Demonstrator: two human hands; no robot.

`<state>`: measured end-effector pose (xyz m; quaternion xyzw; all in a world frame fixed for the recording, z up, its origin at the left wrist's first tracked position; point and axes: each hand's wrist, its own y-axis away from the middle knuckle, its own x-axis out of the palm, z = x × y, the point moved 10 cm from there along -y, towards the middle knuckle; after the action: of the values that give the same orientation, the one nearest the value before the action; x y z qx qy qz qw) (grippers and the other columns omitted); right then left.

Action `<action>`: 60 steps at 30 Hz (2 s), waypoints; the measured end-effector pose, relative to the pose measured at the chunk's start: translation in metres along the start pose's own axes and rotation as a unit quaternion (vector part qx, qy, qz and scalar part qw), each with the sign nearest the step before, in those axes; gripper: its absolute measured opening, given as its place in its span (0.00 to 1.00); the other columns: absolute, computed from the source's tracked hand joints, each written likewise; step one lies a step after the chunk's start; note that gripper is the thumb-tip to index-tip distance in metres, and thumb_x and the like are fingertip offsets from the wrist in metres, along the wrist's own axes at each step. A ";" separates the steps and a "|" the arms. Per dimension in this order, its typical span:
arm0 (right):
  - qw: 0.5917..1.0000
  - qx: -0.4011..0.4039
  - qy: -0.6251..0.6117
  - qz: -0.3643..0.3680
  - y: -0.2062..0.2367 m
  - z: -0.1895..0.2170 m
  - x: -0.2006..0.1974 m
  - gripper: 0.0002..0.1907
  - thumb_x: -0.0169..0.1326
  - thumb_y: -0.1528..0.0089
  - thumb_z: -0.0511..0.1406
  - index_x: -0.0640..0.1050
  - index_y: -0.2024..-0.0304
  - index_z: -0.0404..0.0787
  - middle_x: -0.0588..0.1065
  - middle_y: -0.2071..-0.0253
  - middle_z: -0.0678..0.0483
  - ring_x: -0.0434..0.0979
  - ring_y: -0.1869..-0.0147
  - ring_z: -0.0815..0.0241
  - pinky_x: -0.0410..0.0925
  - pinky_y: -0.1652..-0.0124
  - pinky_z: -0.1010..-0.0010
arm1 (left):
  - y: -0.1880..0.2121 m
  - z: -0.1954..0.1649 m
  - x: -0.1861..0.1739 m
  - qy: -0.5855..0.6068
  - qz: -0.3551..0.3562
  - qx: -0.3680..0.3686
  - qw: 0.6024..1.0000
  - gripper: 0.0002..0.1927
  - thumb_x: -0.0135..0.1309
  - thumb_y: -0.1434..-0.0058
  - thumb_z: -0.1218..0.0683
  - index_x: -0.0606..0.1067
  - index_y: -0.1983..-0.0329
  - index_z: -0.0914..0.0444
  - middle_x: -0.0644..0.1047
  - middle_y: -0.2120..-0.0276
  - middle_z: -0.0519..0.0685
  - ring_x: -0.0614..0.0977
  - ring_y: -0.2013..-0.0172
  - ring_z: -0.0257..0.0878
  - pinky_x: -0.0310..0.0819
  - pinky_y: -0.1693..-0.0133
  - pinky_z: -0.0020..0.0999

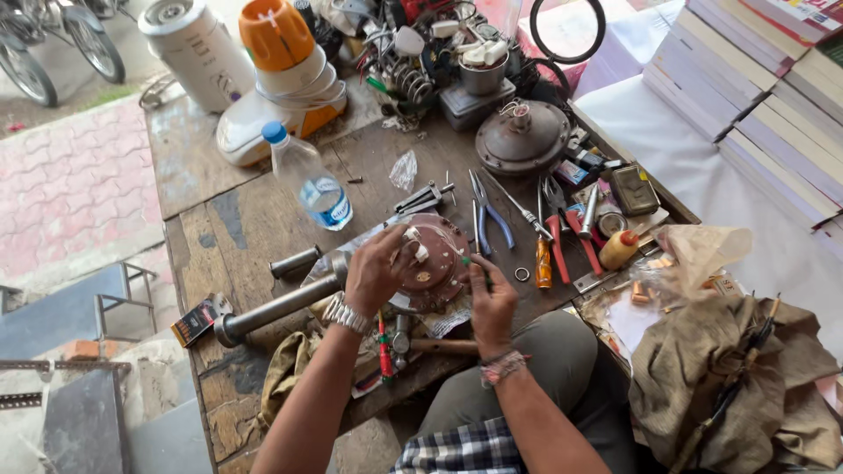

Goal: The person uses a screwdriver to adjust wires and components on a circular electrical part, likely a motor or generator stator. They manipulate the wires and occasionally switch tools while working at a cluttered workbench.

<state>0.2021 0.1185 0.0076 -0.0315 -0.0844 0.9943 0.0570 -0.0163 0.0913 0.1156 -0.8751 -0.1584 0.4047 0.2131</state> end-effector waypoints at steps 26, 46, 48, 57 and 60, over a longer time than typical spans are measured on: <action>0.995 0.051 -0.004 0.082 -0.004 0.007 0.029 0.15 0.61 0.38 0.41 0.84 0.54 0.39 0.84 0.69 0.56 0.79 0.69 0.72 0.71 0.71 0.78 | -0.021 0.049 0.022 -0.020 0.034 -0.095 0.995 0.15 0.59 0.36 0.45 0.85 0.62 0.60 0.85 0.64 0.51 0.86 0.71 0.41 0.80 0.68 0.35; 0.991 -0.086 0.045 0.091 -0.001 0.023 0.029 0.15 0.59 0.35 0.41 0.81 0.52 0.38 0.82 0.59 0.51 0.82 0.59 0.64 0.74 0.62 0.71 | -0.019 0.049 0.023 -0.015 0.015 -0.067 0.998 0.15 0.59 0.36 0.45 0.85 0.61 0.60 0.85 0.63 0.52 0.87 0.68 0.42 0.81 0.65 0.35; 0.990 -0.010 0.050 0.130 -0.004 0.007 0.037 0.16 0.54 0.34 0.42 0.78 0.47 0.42 0.82 0.65 0.53 0.83 0.61 0.68 0.74 0.63 0.73 | -0.018 0.054 0.027 -0.023 0.030 -0.096 0.995 0.15 0.59 0.36 0.44 0.85 0.61 0.59 0.85 0.64 0.51 0.86 0.69 0.42 0.81 0.67 0.35; 0.971 -0.175 0.087 0.137 0.000 0.036 0.037 0.15 0.49 0.29 0.40 0.80 0.48 0.39 0.77 0.57 0.48 0.78 0.57 0.58 0.75 0.61 0.67 | -0.017 0.058 0.030 -0.027 0.036 -0.104 0.994 0.16 0.58 0.36 0.43 0.85 0.60 0.59 0.85 0.64 0.51 0.86 0.68 0.42 0.80 0.66 0.36; 0.977 -0.125 0.096 0.142 -0.003 0.024 0.038 0.18 0.49 0.31 0.38 0.70 0.40 0.40 0.76 0.54 0.49 0.79 0.54 0.60 0.76 0.58 0.68 | -0.017 0.056 0.028 -0.021 0.025 -0.097 0.995 0.16 0.59 0.36 0.43 0.85 0.61 0.59 0.85 0.63 0.51 0.86 0.67 0.42 0.80 0.65 0.37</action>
<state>0.1626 0.1224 0.0299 -0.1453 -0.1970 0.9661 -0.0817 -0.0444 0.1323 0.0735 -0.8866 -0.1791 0.4111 0.1133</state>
